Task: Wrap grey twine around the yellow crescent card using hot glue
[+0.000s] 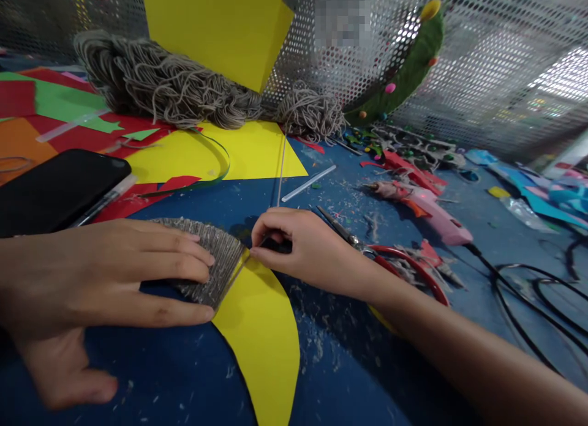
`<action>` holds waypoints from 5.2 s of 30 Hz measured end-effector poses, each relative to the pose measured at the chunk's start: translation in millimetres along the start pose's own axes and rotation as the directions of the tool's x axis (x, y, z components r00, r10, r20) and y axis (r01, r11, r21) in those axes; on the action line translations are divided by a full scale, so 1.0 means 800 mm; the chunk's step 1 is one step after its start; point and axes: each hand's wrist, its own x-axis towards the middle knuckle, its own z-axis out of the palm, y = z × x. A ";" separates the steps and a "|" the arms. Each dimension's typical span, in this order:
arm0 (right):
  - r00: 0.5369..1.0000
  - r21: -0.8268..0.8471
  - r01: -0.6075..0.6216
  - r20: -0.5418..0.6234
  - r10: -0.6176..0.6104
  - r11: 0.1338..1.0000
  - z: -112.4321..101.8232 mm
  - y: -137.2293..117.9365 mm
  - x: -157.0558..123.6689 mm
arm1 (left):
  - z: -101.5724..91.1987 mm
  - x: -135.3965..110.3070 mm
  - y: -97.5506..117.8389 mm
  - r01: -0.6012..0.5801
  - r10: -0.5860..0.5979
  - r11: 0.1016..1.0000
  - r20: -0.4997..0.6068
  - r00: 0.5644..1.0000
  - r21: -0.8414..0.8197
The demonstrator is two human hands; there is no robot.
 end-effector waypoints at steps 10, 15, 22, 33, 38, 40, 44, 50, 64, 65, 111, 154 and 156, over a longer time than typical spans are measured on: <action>1.000 -0.008 -0.024 -0.005 0.024 1.000 0.000 -0.001 0.000 | -0.002 0.005 0.004 0.027 -0.027 1.000 0.023 0.999 0.001; 0.999 -0.021 -0.034 -0.023 0.033 0.999 0.001 -0.001 0.000 | -0.001 0.004 0.006 0.030 -0.030 1.000 0.013 0.999 -0.002; 0.998 -0.003 -0.057 -0.026 0.057 0.998 0.002 0.000 0.000 | 0.000 0.005 0.007 0.051 -0.051 0.998 -0.004 0.999 -0.021; 0.996 -0.088 -0.042 -0.086 0.035 0.995 0.008 -0.004 0.002 | 0.001 0.003 0.007 0.045 -0.046 0.999 -0.014 0.999 -0.022; 0.993 -0.107 -0.061 -0.112 0.048 0.992 0.010 -0.007 0.002 | 0.002 0.004 0.006 0.028 -0.028 0.999 -0.018 0.999 0.020; 0.992 -0.119 -0.066 -0.118 0.052 0.991 0.010 -0.007 0.002 | 0.002 0.005 0.006 0.023 -0.023 1.000 -0.020 1.000 0.021; 0.991 -0.137 -0.078 -0.119 0.061 0.988 0.011 -0.008 0.001 | 0.002 0.006 0.005 0.019 -0.019 0.999 -0.007 1.000 0.034; 0.987 -0.126 -0.122 -0.115 0.107 0.985 0.012 -0.009 0.002 | 0.002 0.003 0.005 0.009 -0.010 0.998 0.017 1.000 0.055; 0.982 -0.154 -0.162 -0.120 0.144 0.975 0.013 -0.013 0.005 | 0.002 0.005 0.006 -0.001 0.001 0.995 -0.003 1.000 0.101; 0.982 -0.155 -0.164 -0.118 0.147 0.974 0.013 -0.014 0.004 | 0.002 0.004 0.005 -0.001 0.002 0.994 -0.003 1.000 0.109; 0.912 0.356 -0.187 -0.284 0.296 0.916 -0.005 0.008 0.003 | 0.001 0.003 0.004 0.049 -0.047 0.997 0.029 0.998 -0.060; 0.919 -0.368 -0.063 -0.384 -0.091 0.928 -0.073 -0.023 -0.029 | -0.093 0.047 -0.010 0.342 -0.332 0.932 -0.099 0.938 0.119; 0.907 -0.389 -0.031 -0.397 -0.137 0.921 -0.075 -0.017 -0.033 | -0.086 0.048 -0.004 0.238 -0.195 0.914 -0.157 0.968 0.328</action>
